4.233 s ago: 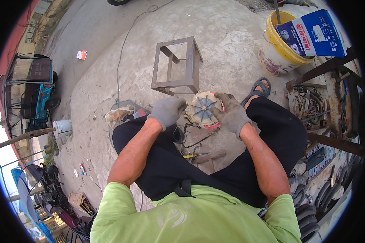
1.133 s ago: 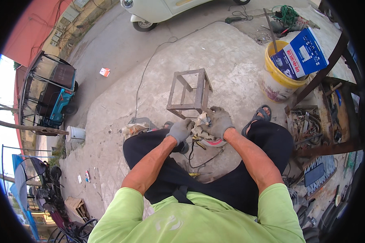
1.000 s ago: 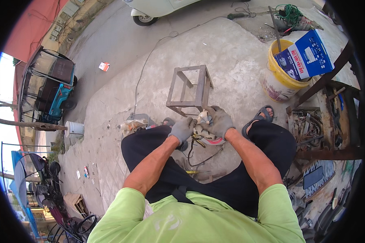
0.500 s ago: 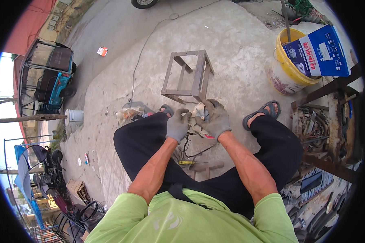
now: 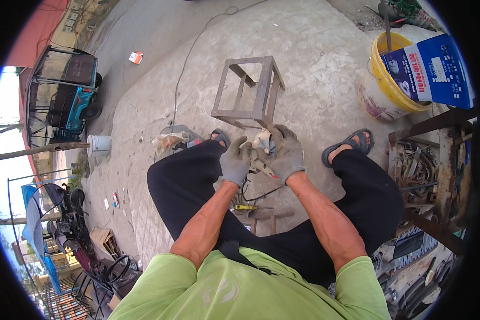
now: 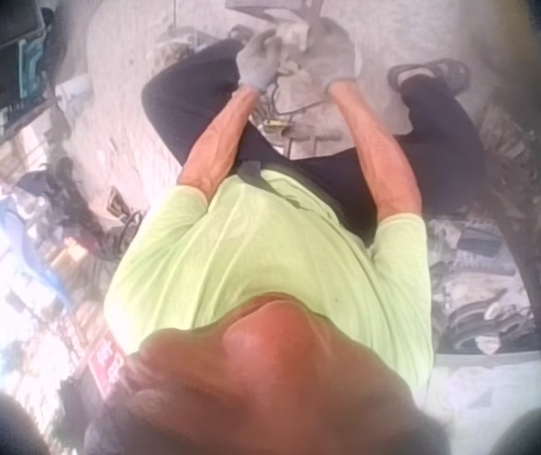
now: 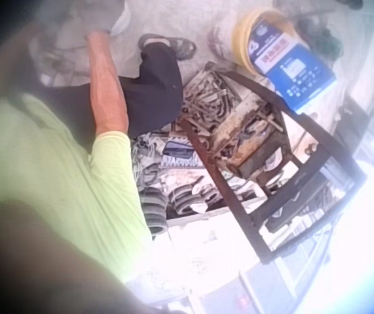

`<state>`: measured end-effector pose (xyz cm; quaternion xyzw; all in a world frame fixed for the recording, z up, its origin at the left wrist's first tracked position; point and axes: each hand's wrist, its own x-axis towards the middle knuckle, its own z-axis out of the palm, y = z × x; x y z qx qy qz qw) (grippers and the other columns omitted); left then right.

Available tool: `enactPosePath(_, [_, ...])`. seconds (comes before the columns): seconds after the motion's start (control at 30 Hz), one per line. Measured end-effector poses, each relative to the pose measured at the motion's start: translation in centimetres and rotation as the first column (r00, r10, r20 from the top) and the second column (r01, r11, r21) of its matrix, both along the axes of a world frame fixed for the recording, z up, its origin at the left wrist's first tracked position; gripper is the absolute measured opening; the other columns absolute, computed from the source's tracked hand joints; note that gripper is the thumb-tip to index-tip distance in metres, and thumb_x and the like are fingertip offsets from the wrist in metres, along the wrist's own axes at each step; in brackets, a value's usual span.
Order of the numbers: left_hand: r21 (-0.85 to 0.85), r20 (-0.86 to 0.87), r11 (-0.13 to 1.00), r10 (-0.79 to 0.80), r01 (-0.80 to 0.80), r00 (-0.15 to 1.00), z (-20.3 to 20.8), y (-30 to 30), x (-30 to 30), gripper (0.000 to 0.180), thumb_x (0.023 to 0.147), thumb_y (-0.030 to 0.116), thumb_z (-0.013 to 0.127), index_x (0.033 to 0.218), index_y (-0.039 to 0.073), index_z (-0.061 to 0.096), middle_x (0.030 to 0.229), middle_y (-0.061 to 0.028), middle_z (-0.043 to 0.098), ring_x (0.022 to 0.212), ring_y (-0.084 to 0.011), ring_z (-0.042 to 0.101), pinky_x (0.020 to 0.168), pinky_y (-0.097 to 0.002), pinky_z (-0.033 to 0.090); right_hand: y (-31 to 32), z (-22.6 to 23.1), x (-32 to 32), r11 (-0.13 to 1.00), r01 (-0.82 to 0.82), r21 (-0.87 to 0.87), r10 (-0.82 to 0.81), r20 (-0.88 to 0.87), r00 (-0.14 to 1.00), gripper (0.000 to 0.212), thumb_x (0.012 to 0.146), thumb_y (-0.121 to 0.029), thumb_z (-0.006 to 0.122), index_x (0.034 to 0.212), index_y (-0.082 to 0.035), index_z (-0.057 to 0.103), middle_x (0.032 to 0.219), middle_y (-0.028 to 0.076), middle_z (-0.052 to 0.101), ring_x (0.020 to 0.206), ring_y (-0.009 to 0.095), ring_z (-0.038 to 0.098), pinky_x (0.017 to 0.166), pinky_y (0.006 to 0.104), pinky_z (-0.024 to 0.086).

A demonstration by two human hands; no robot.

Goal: The person retrieves an angle grinder, walks to a small white car, and uses the grinder on the lower edge of the open car door frame. Sparks are visible as the tool contacts the metal. The person then stops, unplugs the tool, and closes the door.

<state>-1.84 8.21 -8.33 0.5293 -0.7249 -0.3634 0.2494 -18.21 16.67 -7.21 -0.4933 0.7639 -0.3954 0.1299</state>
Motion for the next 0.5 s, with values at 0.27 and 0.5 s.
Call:
enactPosePath(0.27, [0.034, 0.073, 0.996, 0.079, -0.081, 0.994, 1.7, 0.8, -1.0, 0.027, 0.1, 0.016, 0.071, 0.121, 0.0, 0.075, 0.104, -0.0139, 0.08, 0.093, -0.016, 0.075, 0.084, -0.0304, 0.058, 0.0, 0.2, 0.1, 1.0, 0.0, 0.025, 0.0, -0.001, 1.0, 0.071, 0.08, -0.039, 0.079, 0.141, -0.01, 0.059, 0.129, 0.018, 0.064, 0.118, 0.039, 0.061, 0.103, 0.0477, 0.051])
enactPosePath(0.5, [-0.004, 0.069, 0.989, 0.147, -0.147, 0.987, 1.9, 1.5, -1.7, 0.027, 0.099, 0.018, 0.071, 0.119, 0.002, 0.075, 0.102, -0.015, 0.08, 0.091, -0.0174, 0.076, 0.082, -0.0311, 0.058, 0.0, -0.2, 0.4, 1.0, 0.012, -0.008, -0.012, -0.002, 1.0, 0.073, 0.08, -0.039, 0.079, 0.144, -0.012, 0.057, 0.133, 0.02, 0.062, 0.122, 0.04, 0.059, 0.105, 0.0484, 0.05])
